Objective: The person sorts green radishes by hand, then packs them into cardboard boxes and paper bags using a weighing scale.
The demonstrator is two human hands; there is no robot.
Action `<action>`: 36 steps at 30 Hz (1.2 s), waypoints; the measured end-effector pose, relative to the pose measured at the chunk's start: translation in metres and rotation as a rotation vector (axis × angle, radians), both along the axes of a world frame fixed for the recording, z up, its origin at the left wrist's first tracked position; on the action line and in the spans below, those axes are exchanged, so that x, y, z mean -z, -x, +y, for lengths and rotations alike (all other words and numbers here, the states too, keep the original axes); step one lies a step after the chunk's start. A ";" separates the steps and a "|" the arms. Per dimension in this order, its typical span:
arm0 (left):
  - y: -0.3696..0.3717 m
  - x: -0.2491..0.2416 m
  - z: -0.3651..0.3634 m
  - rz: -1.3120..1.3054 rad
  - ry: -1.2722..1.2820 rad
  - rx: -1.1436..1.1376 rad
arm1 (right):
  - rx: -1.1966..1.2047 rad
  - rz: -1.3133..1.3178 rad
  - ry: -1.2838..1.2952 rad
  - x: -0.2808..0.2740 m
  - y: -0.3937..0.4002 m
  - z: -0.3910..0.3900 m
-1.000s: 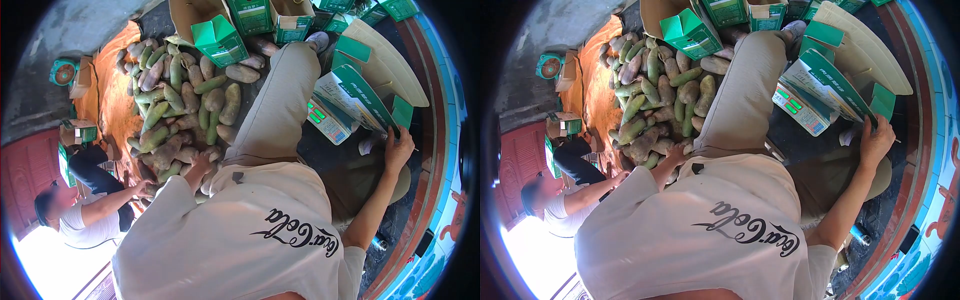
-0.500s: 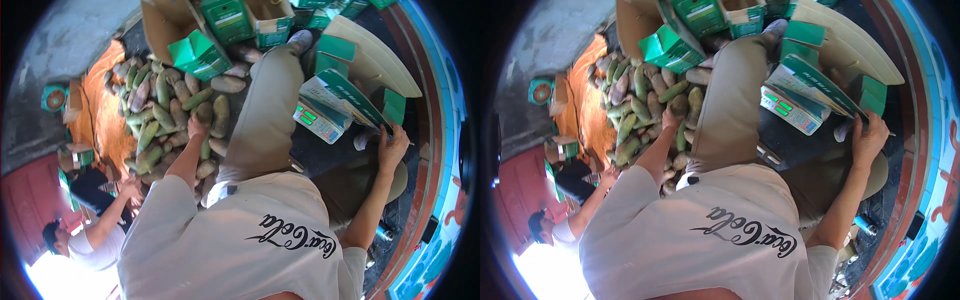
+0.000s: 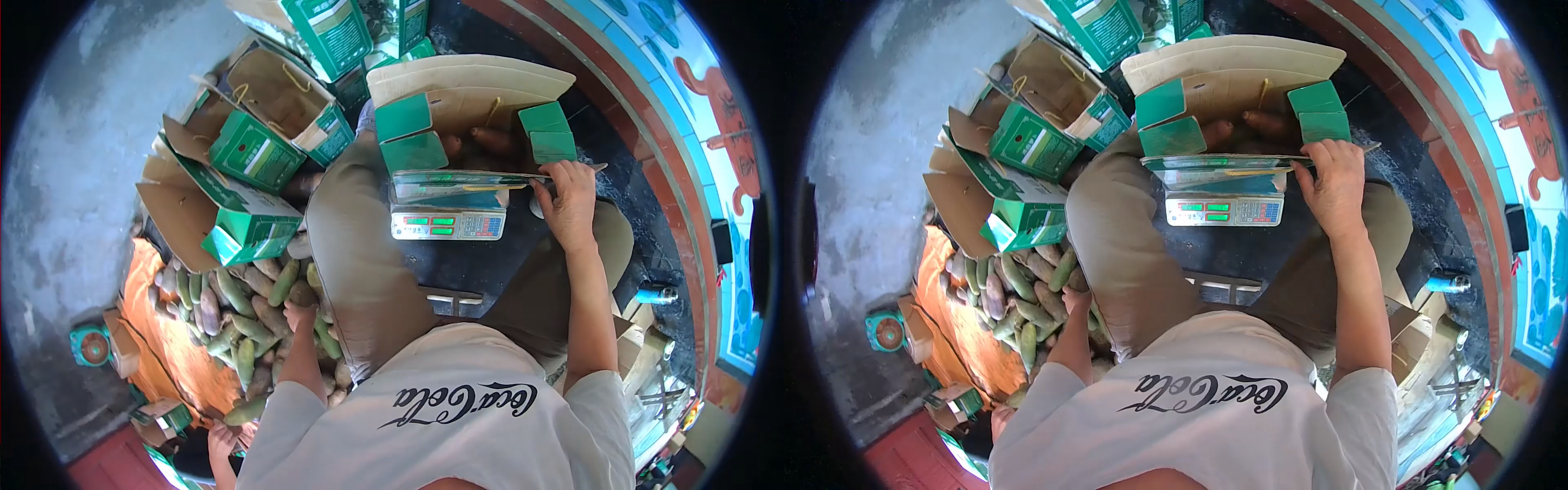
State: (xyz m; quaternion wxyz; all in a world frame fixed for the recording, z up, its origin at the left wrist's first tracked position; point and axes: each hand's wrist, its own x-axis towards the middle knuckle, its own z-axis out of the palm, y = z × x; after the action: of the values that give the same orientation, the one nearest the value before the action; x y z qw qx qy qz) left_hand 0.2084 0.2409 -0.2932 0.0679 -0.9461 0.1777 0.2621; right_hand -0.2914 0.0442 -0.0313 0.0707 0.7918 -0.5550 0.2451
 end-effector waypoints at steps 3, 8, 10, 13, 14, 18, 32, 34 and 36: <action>-0.009 0.002 0.003 0.050 0.040 -0.034 | 0.014 -0.010 -0.021 0.000 0.001 0.001; -0.078 0.109 0.063 0.257 0.316 -0.253 | 0.007 -0.030 -0.009 0.001 0.004 0.003; -0.039 0.038 0.063 0.623 0.430 -0.599 | 0.011 -0.038 -0.015 -0.001 0.003 0.004; -0.023 -0.001 0.073 0.968 0.623 -0.822 | -0.005 -0.065 -0.013 0.000 0.005 0.006; -0.014 -0.020 0.070 0.968 0.679 -0.818 | -0.010 -0.063 -0.002 0.000 0.005 0.006; 0.012 -0.100 0.046 1.007 0.934 -0.689 | -0.021 -0.071 0.010 0.000 0.006 0.008; 0.132 -0.300 -0.113 1.130 1.356 0.273 | -0.056 -0.092 0.031 0.010 0.018 0.015; 0.157 -0.307 -0.133 1.100 1.308 0.343 | -0.050 -0.081 0.024 0.009 0.019 0.016; 0.182 -0.313 -0.153 1.084 1.254 0.399 | -0.049 -0.087 0.020 0.009 0.019 0.017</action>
State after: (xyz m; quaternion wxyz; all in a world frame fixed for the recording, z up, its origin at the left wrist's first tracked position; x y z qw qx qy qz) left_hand 0.0267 0.0880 0.0195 -0.5183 -0.5033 0.4614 0.5150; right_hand -0.3101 0.0608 -0.0404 0.0483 0.7931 -0.5355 0.2862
